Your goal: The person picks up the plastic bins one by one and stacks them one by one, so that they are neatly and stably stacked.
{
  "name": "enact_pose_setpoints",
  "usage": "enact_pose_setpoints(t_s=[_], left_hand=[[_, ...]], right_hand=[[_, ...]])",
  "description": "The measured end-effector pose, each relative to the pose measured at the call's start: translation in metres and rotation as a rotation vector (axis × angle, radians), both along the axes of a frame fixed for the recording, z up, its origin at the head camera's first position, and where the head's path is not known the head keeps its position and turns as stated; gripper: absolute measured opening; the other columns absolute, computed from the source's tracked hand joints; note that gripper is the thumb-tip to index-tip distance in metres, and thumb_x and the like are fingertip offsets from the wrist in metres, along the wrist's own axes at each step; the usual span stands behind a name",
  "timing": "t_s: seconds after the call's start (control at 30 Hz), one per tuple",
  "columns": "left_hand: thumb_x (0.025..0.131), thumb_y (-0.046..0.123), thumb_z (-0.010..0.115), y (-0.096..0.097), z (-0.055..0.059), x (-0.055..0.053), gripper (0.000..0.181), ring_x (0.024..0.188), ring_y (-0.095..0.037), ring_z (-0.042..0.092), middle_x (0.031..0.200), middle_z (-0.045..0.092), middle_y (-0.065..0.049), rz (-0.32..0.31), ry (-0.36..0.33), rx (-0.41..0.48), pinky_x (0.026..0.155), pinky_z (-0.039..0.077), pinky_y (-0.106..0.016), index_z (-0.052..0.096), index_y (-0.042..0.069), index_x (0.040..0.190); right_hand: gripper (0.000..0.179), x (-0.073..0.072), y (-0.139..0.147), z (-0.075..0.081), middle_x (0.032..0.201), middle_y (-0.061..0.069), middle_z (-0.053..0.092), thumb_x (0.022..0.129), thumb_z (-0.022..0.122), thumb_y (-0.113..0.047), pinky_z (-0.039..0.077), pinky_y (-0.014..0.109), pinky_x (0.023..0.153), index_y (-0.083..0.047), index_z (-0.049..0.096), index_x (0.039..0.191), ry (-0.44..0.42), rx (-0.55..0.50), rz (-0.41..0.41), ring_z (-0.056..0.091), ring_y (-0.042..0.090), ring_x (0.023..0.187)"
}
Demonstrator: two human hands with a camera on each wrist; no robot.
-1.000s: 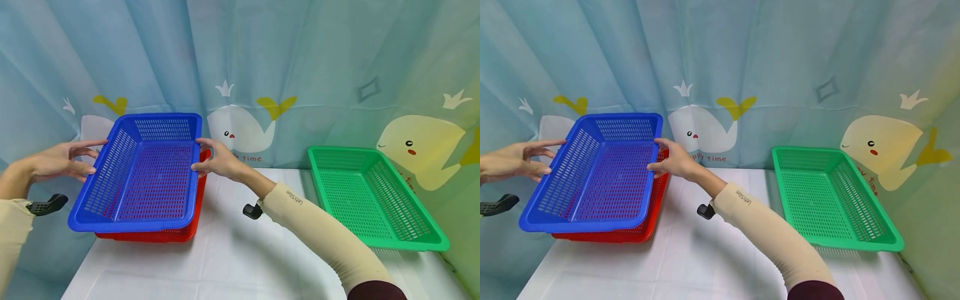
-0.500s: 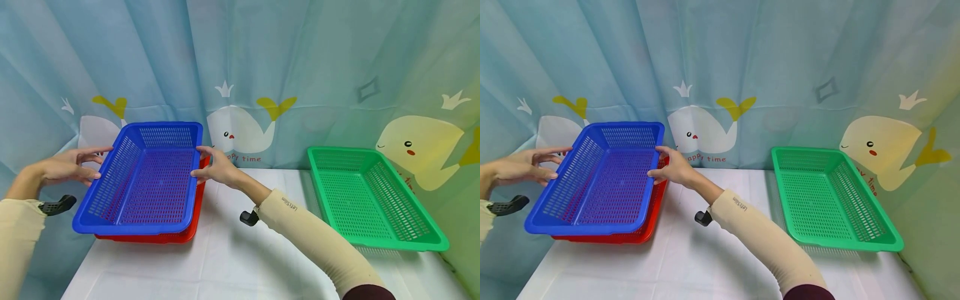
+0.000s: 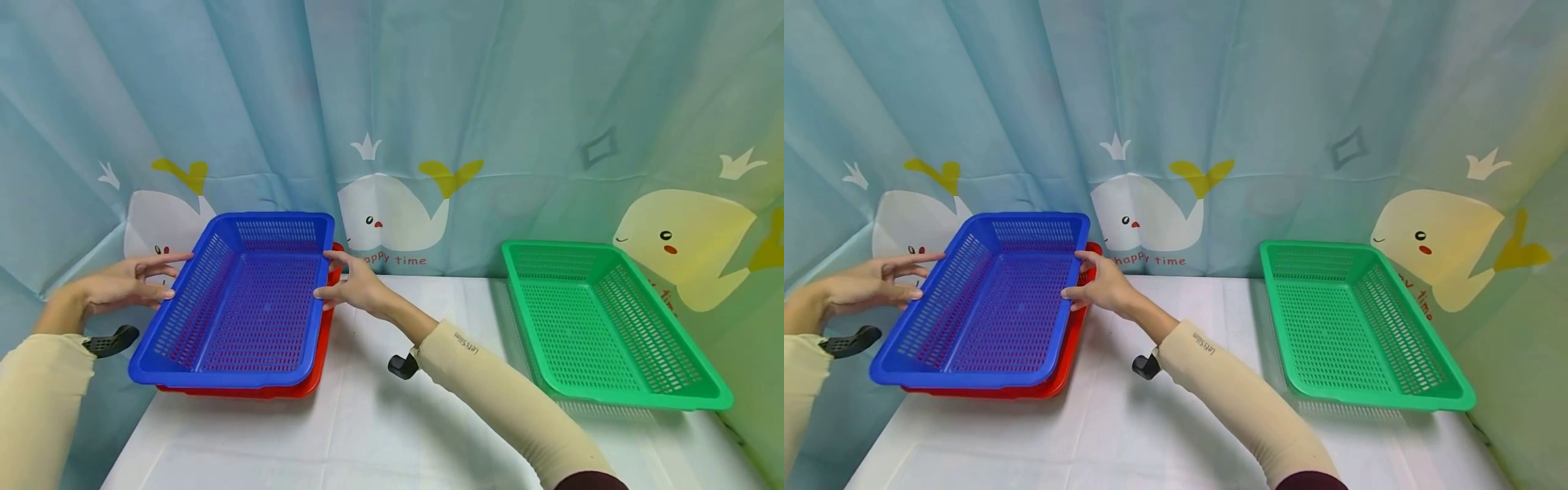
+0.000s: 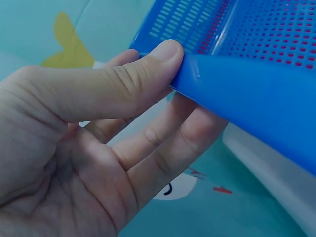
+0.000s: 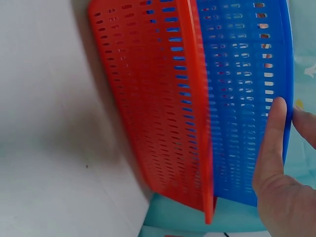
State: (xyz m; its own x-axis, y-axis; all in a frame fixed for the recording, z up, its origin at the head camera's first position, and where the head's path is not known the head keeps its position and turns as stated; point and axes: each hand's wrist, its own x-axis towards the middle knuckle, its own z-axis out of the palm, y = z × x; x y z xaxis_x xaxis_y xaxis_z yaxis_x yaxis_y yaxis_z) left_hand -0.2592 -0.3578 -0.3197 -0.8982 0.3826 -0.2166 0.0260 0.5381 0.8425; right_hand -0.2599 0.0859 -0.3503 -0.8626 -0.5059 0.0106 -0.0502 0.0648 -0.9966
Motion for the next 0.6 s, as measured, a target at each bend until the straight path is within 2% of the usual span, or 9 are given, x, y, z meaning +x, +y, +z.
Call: enact_pose_setpoints(t_s=[0.17, 0.37, 0.6], left_hand=[[0.098, 0.004, 0.066, 0.001, -0.008, -0.003, 0.076, 0.110, -0.023, 0.067, 0.137, 0.046, -0.013, -0.010, -0.006, 0.027, 0.091, 0.059, -0.041, 0.026, 0.012, 0.163], [0.100, 0.006, 0.063, 0.000, -0.017, -0.004, 0.069, 0.113, -0.017, 0.066, 0.140, 0.044, -0.007, -0.023, -0.002, 0.051, 0.092, 0.059, -0.037, 0.031, 0.010, 0.162], [0.101, 0.007, 0.062, 0.000, -0.021, -0.004, 0.068, 0.113, -0.016, 0.065, 0.152, 0.031, -0.020, -0.028, -0.029, 0.062, 0.092, 0.057, -0.032, 0.030, 0.009, 0.161]], right_hand=[[0.083, 0.000, 0.000, -0.008, 0.130, 0.017, 0.045, 0.090, 0.078, 0.001, 0.063, 0.036, 0.079, -0.007, 0.034, 0.160, -0.007, 0.011, -0.021, 0.076, 0.029, 0.078], [0.084, 0.000, -0.002, -0.015, 0.124, 0.017, 0.043, 0.089, 0.078, 0.003, 0.063, 0.036, 0.077, -0.006, 0.034, 0.160, -0.030, -0.002, -0.039, 0.075, 0.027, 0.074], [0.084, 0.001, -0.003, -0.023, 0.122, 0.016, 0.045, 0.088, 0.079, 0.002, 0.063, 0.036, 0.077, -0.006, 0.035, 0.159, -0.047, -0.008, -0.056, 0.075, 0.030, 0.074]])
